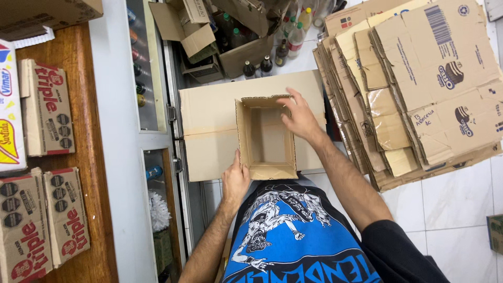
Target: The person assembles several cardboard boxes by hand, folding the flaps and interlocking them to form the base and lid, then sets them on a counter.
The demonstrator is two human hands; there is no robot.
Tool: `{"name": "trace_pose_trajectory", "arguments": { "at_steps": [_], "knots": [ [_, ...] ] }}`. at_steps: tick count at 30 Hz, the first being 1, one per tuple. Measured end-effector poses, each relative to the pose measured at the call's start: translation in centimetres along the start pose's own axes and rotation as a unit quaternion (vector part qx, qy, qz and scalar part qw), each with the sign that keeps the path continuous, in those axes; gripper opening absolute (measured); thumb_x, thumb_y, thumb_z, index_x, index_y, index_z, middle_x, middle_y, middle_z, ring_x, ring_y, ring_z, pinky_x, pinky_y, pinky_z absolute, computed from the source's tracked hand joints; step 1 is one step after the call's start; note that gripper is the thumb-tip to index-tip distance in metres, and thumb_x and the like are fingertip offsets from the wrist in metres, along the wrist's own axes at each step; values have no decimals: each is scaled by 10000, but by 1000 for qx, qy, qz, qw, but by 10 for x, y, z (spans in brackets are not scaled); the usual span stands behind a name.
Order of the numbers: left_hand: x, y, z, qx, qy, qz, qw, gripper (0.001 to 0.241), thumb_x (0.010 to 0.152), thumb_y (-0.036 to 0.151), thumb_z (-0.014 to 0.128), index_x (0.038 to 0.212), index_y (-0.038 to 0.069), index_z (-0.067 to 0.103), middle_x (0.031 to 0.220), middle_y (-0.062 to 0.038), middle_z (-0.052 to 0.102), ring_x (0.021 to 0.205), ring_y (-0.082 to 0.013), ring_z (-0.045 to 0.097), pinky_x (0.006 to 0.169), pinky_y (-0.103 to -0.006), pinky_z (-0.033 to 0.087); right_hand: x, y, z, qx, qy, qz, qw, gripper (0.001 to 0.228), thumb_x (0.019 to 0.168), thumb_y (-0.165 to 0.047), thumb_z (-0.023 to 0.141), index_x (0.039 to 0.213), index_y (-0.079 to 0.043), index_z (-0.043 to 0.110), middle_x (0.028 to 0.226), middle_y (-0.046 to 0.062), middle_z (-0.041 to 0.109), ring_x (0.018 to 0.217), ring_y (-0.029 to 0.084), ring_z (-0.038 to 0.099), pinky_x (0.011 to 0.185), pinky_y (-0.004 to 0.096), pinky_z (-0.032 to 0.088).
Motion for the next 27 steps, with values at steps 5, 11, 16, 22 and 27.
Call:
{"name": "trace_pose_trajectory", "arguments": {
  "at_steps": [5, 11, 16, 22, 27],
  "knots": [
    [-6, 28, -11, -21, -19, 60, 998, 733, 1022, -14, 502, 1725, 11, 294, 1658, -282, 516, 1541, -491, 455, 1247, -622, 462, 31, 32, 20, 42, -24, -9, 999, 629, 901, 52, 661, 1505, -126, 655, 1490, 173, 597, 1418, 417, 613, 1216, 551, 480],
    [11, 30, 14, 109, -129, 256, 952, 742, 965, 743, 673, 1405, 152, 759, 1772, -208, 375, 1593, -541, 348, 1298, -681, 332, 33, 29, 20, 42, -56, -37, 997, 669, 876, 56, 623, 1521, -123, 623, 1489, 199, 579, 1376, 486, 613, 1169, 599, 507],
    [47, -1, 46, 15, -47, 251, 967, 397, 958, 549, 833, 820, 177, 838, 1072, -37, 867, 1147, -280, 804, 1199, -566, 503, 24, 22, 10, -50, 0, -5, 999, 505, 967, -112, 705, 1467, -170, 667, 1544, 98, 518, 1313, 330, 571, 1142, 514, 516],
    [87, -10, 60, 48, 182, 222, 957, 555, 969, 398, 865, 1376, 90, 646, 1384, -140, 536, 1321, -422, 574, 1126, -560, 511, 20, 15, 9, 109, 9, 86, 990, 442, 1085, -272, 723, 1491, -162, 589, 1464, 92, 510, 921, 233, 729, 883, 450, 640],
    [99, 27, 53, 31, 151, 70, 986, 1244, 786, 542, 963, 1693, -2, 309, 1684, -288, 335, 1446, -522, 457, 1142, -660, 475, 23, 25, 31, 226, 48, 83, 969, 619, 1032, -263, 822, 1459, -81, 413, 1402, 244, 533, 837, 301, 772, 731, 409, 670]
  ]
}}
Point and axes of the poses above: each hand's wrist, its own x-axis towards the middle knuckle, its own z-axis out of the palm, y = z × x, the point moved 4 cm from there along x, towards the middle knuckle
